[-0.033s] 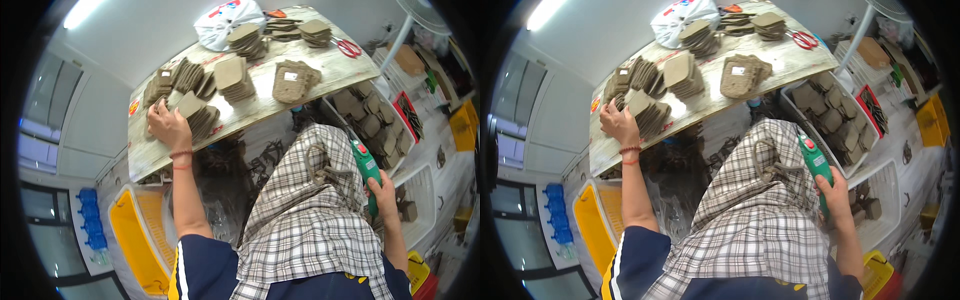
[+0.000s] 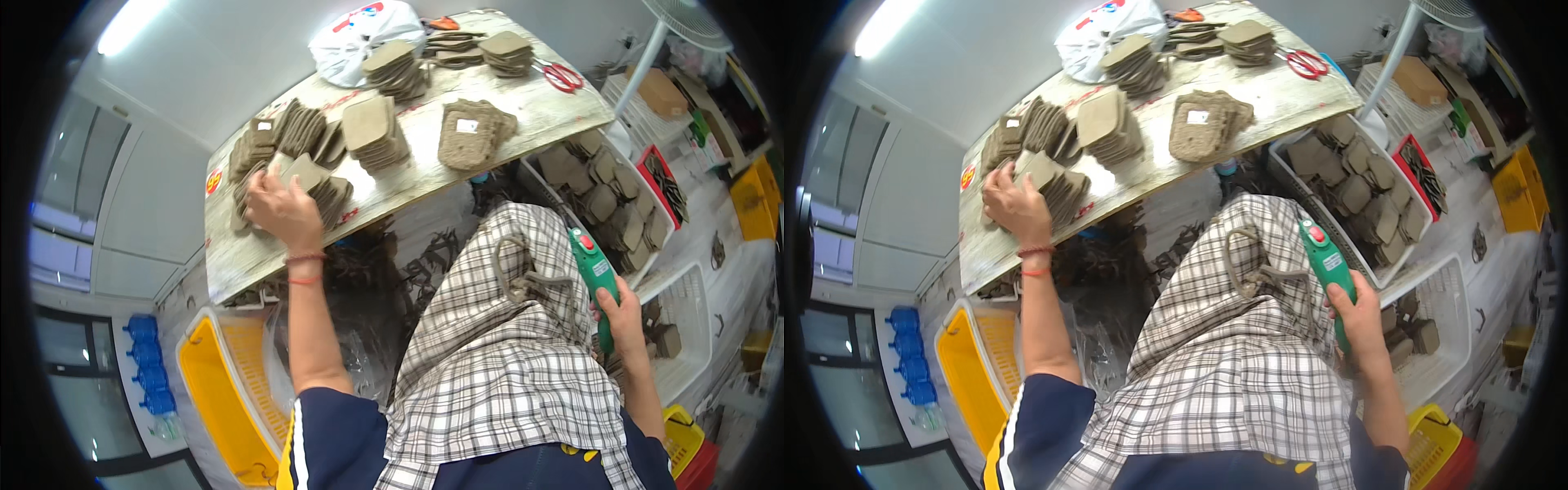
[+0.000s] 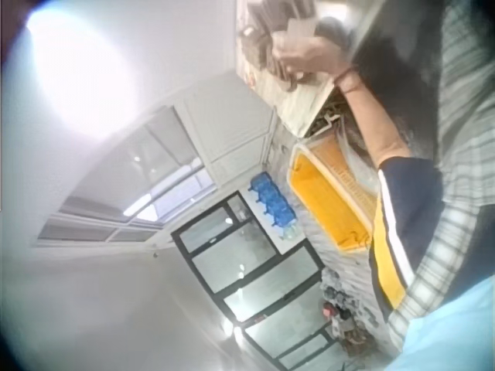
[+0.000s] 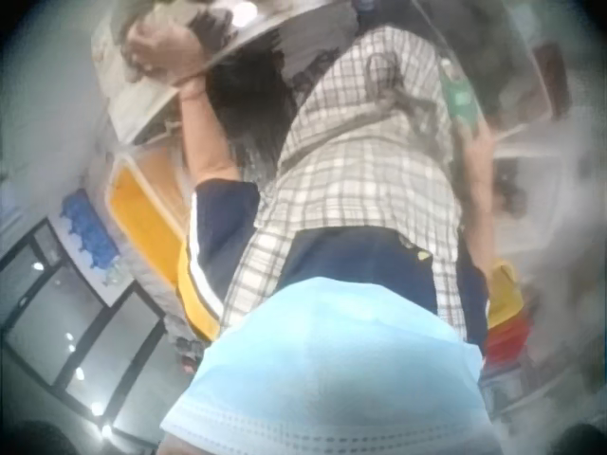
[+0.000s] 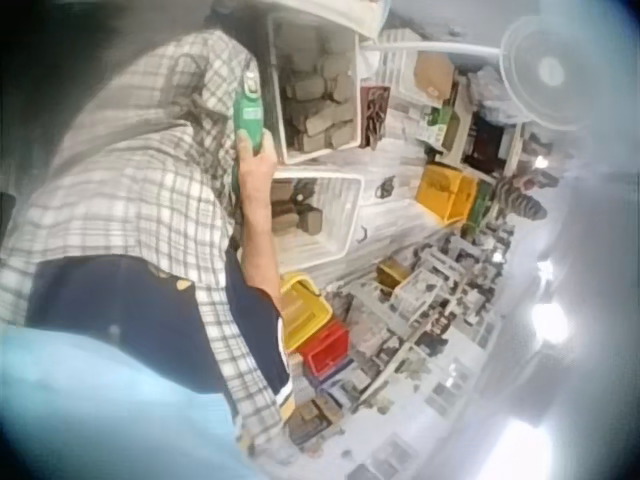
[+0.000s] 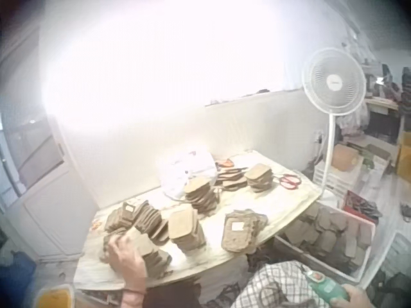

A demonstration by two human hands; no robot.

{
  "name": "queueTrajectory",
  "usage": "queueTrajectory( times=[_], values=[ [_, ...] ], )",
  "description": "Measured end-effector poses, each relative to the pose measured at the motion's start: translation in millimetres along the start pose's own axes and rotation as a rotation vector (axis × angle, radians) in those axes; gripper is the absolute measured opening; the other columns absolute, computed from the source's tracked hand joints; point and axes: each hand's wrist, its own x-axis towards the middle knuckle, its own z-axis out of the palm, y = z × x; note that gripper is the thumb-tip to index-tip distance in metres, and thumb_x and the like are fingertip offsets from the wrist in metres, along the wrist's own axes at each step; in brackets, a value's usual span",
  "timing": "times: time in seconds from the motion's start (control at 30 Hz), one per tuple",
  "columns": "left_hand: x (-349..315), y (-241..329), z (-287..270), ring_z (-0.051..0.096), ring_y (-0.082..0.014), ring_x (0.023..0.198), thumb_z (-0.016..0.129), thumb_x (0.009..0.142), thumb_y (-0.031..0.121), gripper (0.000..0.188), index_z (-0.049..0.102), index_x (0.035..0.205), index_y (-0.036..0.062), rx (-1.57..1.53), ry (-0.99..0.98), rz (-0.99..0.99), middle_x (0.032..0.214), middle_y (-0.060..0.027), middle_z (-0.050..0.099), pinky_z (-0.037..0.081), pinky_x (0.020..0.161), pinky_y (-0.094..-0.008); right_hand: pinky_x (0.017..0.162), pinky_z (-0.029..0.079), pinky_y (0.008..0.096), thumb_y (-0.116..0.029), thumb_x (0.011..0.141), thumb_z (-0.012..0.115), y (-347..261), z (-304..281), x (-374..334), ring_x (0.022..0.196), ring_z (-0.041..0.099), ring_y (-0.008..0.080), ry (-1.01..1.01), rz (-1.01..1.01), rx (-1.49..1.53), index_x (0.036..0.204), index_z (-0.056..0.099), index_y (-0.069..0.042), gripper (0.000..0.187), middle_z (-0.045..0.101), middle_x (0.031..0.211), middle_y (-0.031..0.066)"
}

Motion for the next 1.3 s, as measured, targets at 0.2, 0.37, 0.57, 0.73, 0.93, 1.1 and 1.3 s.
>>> queueTrajectory(
  times=[0.2,0.37,0.57,0.73,0.93,1.1,1.3],
  values=[
    [-58.3,184.4,40.9,0.047,-0.0312,0.116,0.072,0.078,0.04,0.052,0.064,0.11,-0.0001,-0.502,-0.302,0.208,0.117,-0.0166,0.058,0.034,0.098,-0.0436,0.054,0.043,0.0219,-0.026,0.09,0.066,5.7,16.6,2.0,0.061,0.052,0.0063,0.072,-0.051,-0.024,0.111,0.058,0.001,0.036,0.06,0.075,0.0015],
    [-67.5,210.2,83.5,0.04,-0.0397,0.128,0.065,0.081,0.033,0.067,0.044,0.133,-0.0047,-0.514,-0.528,0.141,0.135,-0.0282,0.044,0.029,0.107,-0.048,0.054,0.043,0.0223,-0.026,0.089,0.067,10.8,18.9,-5.5,0.059,0.051,0.0066,0.086,-0.04,-0.023,0.11,0.057,0.001,0.036,0.059,0.073,0.0007],
    [-54.3,209.7,85.6,0.049,-0.0383,0.119,0.057,0.077,0.011,0.059,0.044,0.133,-0.0054,-0.508,-0.575,0.165,0.13,-0.0272,0.049,0.037,0.101,-0.0452,0.054,0.042,0.0226,-0.025,0.088,0.068,12.4,24.1,3.0,0.06,0.05,0.0058,0.068,-0.042,0.005,0.109,0.058,0.002,0.036,0.057,0.071,0.0],
    [-30.0,184.2,74.4,0.066,-0.0258,0.084,0.054,0.076,-0.004,0.045,0.056,0.121,-0.0019,-0.901,-0.443,-0.097,0.099,-0.016,0.067,0.053,0.078,-0.037,0.056,0.042,0.0235,-0.026,0.088,0.068,-5.7,29.6,9.8,0.063,0.051,0.0066,0.083,-0.1,-0.029,0.109,0.058,0.001,0.037,0.057,0.072,0.0012],
    [-37.6,197.4,11.3,0.061,-0.0214,0.103,0.057,0.089,-0.002,0.034,0.051,0.123,-0.0022,-2.147,-0.374,-0.97,0.115,-0.0086,0.061,0.052,0.089,-0.0345,0.064,0.046,0.0255,-0.03,0.088,0.068,-30.7,43.1,17.4,0.069,0.055,0.0096,0.086,-0.167,-0.049,0.117,0.057,0.001,0.044,0.062,0.077,0.0039],
    [-61.9,236.9,-9.2,0.058,-0.0228,0.11,0.061,0.09,0.002,0.033,0.052,0.122,-0.0002,-2.446,-0.423,-1.389,0.12,-0.0096,0.059,0.048,0.099,-0.0383,0.063,0.046,0.0253,-0.033,0.088,0.068,-42.4,48.5,14.2,0.069,0.055,0.0097,0.106,-0.216,-0.02,0.119,0.056,0.002,0.048,0.061,0.076,0.0038],
    [-69.5,258.5,-22.0,0.058,-0.0237,0.11,0.061,0.09,0.004,0.033,0.052,0.121,-0.0002,-2.523,-0.498,-1.438,0.119,-0.0097,0.06,0.049,0.098,-0.0395,0.052,0.039,0.0209,-0.032,0.088,0.068,-50.5,46.6,6.2,0.059,0.047,0.0036,0.129,-0.173,0.057,0.119,0.056,0.002,0.047,0.056,0.07,-0.0014]
  ],
)
